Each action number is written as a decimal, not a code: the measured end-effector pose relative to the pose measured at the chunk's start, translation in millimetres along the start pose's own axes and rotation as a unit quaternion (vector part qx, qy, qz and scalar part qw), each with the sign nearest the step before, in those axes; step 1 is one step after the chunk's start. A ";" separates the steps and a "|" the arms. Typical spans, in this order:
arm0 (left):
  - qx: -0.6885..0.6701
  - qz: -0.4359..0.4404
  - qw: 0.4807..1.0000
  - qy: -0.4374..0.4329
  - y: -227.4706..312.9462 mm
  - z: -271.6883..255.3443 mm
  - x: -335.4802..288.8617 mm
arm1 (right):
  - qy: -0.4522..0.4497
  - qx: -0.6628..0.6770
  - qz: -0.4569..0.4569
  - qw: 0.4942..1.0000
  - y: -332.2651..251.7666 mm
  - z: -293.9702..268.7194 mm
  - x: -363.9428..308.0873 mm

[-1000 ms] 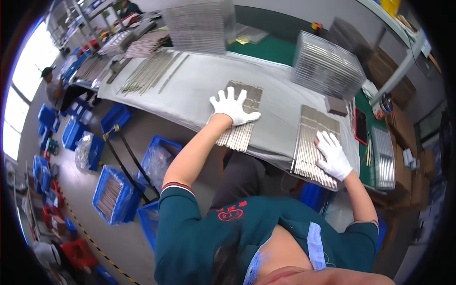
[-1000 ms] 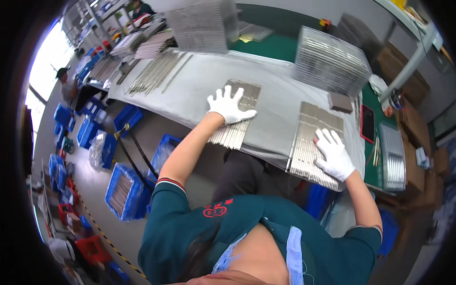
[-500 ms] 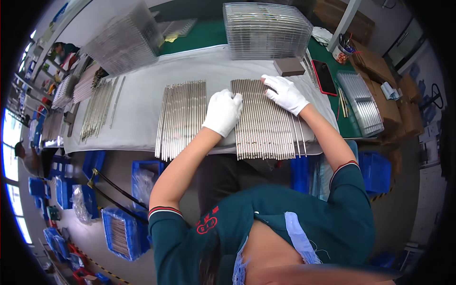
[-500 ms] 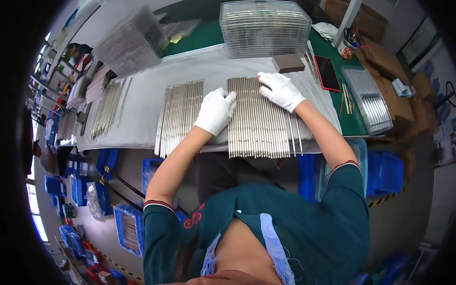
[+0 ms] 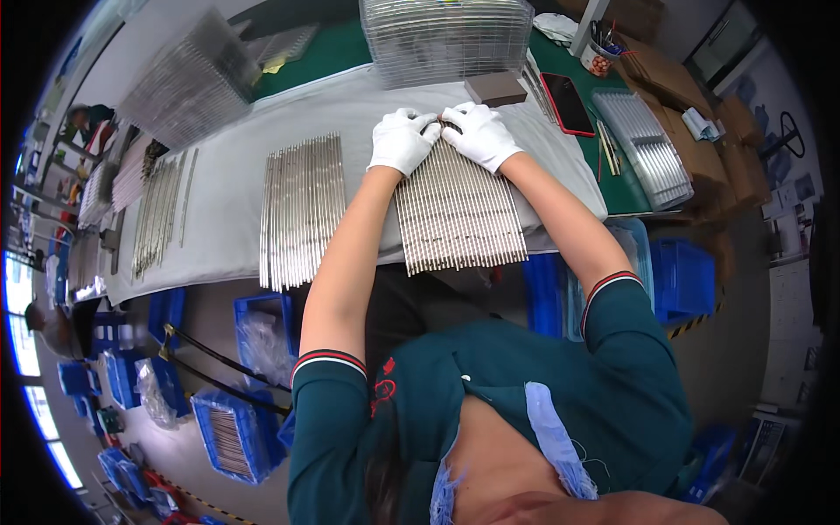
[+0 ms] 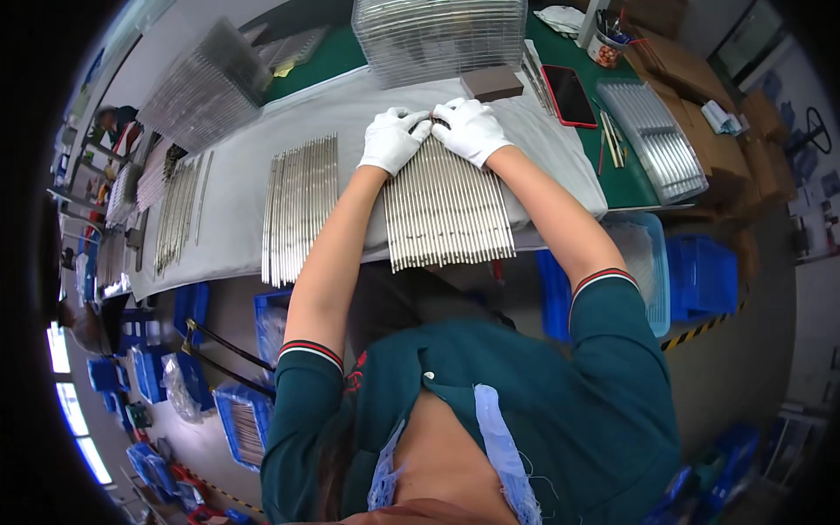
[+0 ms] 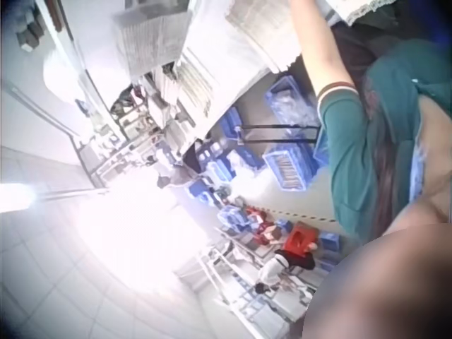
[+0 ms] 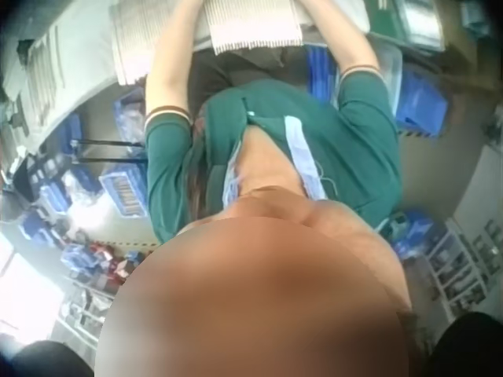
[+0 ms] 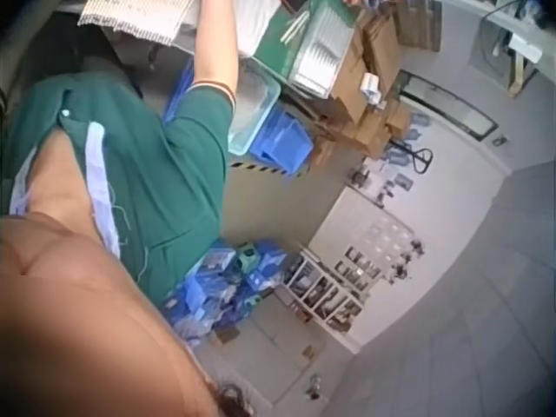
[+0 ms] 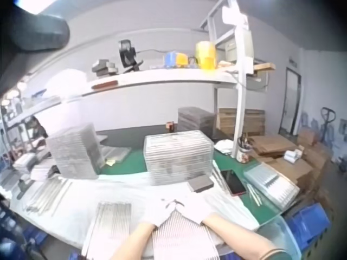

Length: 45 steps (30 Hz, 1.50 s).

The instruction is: Arranging and aligning long metal strips on a workbench in a manufacturing environment.

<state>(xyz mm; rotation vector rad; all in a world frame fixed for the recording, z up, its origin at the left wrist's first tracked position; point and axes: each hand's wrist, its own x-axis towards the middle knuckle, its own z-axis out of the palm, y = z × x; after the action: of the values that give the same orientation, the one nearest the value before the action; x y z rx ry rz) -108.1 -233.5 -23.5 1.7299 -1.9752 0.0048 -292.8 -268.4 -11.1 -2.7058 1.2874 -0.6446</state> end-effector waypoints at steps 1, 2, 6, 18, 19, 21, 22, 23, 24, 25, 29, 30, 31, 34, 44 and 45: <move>0.005 0.011 1.000 0.016 1.4 -0.5 -2.2 | -0.022 0.010 0.015 1.000 -2.9 -1.9 -0.2; 0.009 0.006 1.000 -0.003 2.1 -1.8 -6.4 | -0.031 0.017 0.028 0.999 -7.2 -3.2 -3.1; -0.010 -0.006 1.000 -0.010 17.3 -9.7 -36.7 | -0.016 0.025 0.025 0.999 -22.0 -6.2 -32.3; 0.051 0.252 0.943 -0.212 23.6 -127.6 -133.7 | -0.213 -0.068 -0.127 0.966 3.1 -116.5 -129.3; 0.062 0.244 0.938 -0.237 25.3 -132.8 -144.5 | -0.247 -0.090 -0.137 0.955 -0.9 -121.5 -140.7; 0.042 0.246 0.951 -0.180 24.8 -108.8 -161.9 | -0.205 -0.093 -0.146 0.963 -17.5 -108.6 -155.7; 0.042 0.267 0.952 -0.145 26.0 -92.0 -163.2 | -0.155 -0.107 -0.142 0.972 -24.2 -98.0 -163.6; 0.073 0.298 0.945 -0.116 30.6 -86.0 -160.6 | -0.117 -0.141 -0.148 0.972 -26.7 -86.3 -167.0; 0.001 0.304 0.948 -0.091 34.1 -78.5 -157.0 | -0.084 -0.158 -0.145 0.973 -26.2 -73.6 -170.6; -0.021 0.320 0.945 -0.058 40.8 -73.7 -153.6 | -0.053 -0.177 -0.141 0.973 -25.5 -66.3 -173.7; -0.115 0.368 0.923 0.004 75.1 -52.2 -142.5 | -0.076 -0.149 -0.087 0.982 -43.5 -66.4 -167.0; -0.131 0.390 0.911 0.026 85.0 -49.8 -137.8 | -0.063 -0.162 -0.114 0.978 -41.2 -57.5 -168.0; -0.152 0.387 0.909 0.021 92.9 -42.1 -137.2 | -0.083 -0.142 -0.125 0.979 -41.5 -58.1 -164.5; -0.156 0.396 0.905 0.023 94.3 -39.1 -133.2 | -0.088 -0.052 -0.179 0.978 -38.0 -64.3 -151.4; -0.526 0.017 0.846 0.083 68.0 -107.3 -5.1 | 0.042 0.653 -0.119 0.747 -41.8 -22.3 32.7; -0.531 -0.008 0.841 0.107 48.2 -104.3 14.2 | 0.036 0.674 -0.064 0.735 -56.5 -23.7 41.4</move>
<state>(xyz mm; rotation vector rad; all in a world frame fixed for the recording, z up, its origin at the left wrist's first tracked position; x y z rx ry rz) -115.1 -203.4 88.1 0.9292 -1.3277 -0.7283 -238.2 -260.8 38.3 -1.4923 0.2611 -1.0957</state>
